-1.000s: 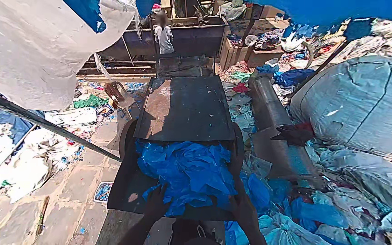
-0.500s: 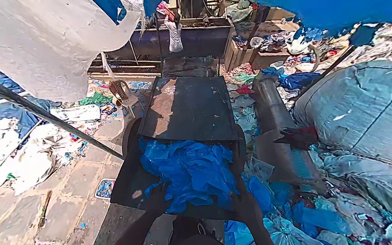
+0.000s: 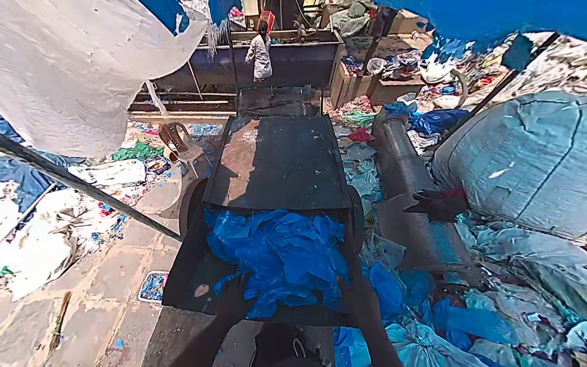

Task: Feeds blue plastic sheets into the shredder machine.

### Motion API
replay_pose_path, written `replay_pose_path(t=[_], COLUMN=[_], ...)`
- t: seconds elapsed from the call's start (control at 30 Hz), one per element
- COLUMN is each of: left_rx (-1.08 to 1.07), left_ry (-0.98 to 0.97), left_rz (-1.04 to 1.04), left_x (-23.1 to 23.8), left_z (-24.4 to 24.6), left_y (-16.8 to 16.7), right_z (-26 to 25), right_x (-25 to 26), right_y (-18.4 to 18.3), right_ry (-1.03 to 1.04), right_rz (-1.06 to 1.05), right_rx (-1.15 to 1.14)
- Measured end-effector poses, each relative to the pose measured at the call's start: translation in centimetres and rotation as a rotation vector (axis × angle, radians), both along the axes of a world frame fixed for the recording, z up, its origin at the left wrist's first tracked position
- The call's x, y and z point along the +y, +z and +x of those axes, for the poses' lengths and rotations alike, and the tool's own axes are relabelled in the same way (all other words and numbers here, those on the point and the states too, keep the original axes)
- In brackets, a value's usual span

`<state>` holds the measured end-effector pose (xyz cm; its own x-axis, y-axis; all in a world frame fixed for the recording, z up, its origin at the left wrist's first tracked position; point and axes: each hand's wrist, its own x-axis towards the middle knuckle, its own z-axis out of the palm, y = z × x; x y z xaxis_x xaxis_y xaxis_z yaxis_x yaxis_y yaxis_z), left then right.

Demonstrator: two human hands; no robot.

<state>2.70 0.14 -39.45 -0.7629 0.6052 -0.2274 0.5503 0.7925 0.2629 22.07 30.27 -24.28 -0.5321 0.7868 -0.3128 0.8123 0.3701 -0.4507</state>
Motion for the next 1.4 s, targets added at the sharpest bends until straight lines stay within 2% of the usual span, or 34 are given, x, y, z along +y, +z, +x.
replay_pose_path(t=[0.1,0.13,0.27,0.4,0.5,0.53,0.7,0.77,0.83,0.9,0.93,1.03,1.07,1.1,1.2,1.4], left_rx=[-0.127,-0.128,-0.008,-0.067,0.053,0.066,-0.093,-0.076,0.049,0.092,0.065,-0.086,-0.088,-0.065,0.079,0.063], left_ry=[0.014,0.02,0.017,0.019,0.017,0.019,0.03,0.026,0.022,0.022,0.017,0.015,0.012,0.01,0.009,0.008], left_rz=[-0.062,-0.056,0.01,-0.037,-0.004,0.002,-0.065,-0.07,-0.03,-0.001,0.0,-0.044,-0.046,-0.031,0.018,-0.011], left_x=[0.6,0.6,0.2,0.4,0.0,0.0,0.8,0.6,0.1,-0.1,0.0,0.8,0.8,0.7,0.1,0.2], left_z=[0.4,0.6,0.6,0.6,0.0,-0.1,0.7,0.5,0.0,-0.1,0.1,0.9,0.9,0.9,0.0,-0.1], left_y=[4.2,4.6,2.2,3.2,-0.6,-0.9,4.5,3.6,-0.4,-1.9,-0.9,4.8,5.1,4.5,-0.4,-0.4], right_z=[0.0,0.0,0.2,0.3,0.3,0.3,0.4,0.4,0.5,0.5,0.5,0.5,0.5,0.5,0.7,0.8], right_x=[0.1,0.1,0.1,0.2,0.1,0.2,0.4,0.5,0.6,0.8,0.8,0.8,0.9,1.1,1.4,1.6], right_y=[-0.1,0.0,0.2,0.2,0.2,0.2,0.3,0.1,-0.4,-0.6,-0.5,-0.2,-0.3,-0.4,-0.9,-0.9], right_ry=[-0.014,-0.021,-0.02,-0.02,-0.02,-0.022,-0.025,-0.022,-0.032,-0.037,-0.037,-0.057,-0.07,-0.081,-0.102,-0.086], right_rz=[-0.01,-0.017,-0.039,-0.039,-0.038,-0.039,-0.053,-0.055,-0.046,-0.045,-0.047,-0.077,-0.091,-0.106,-0.128,-0.134], right_rx=[0.002,-0.004,-0.01,-0.018,-0.016,-0.007,0.007,0.016,0.057,0.073,0.075,0.106,0.117,0.125,0.142,0.158])
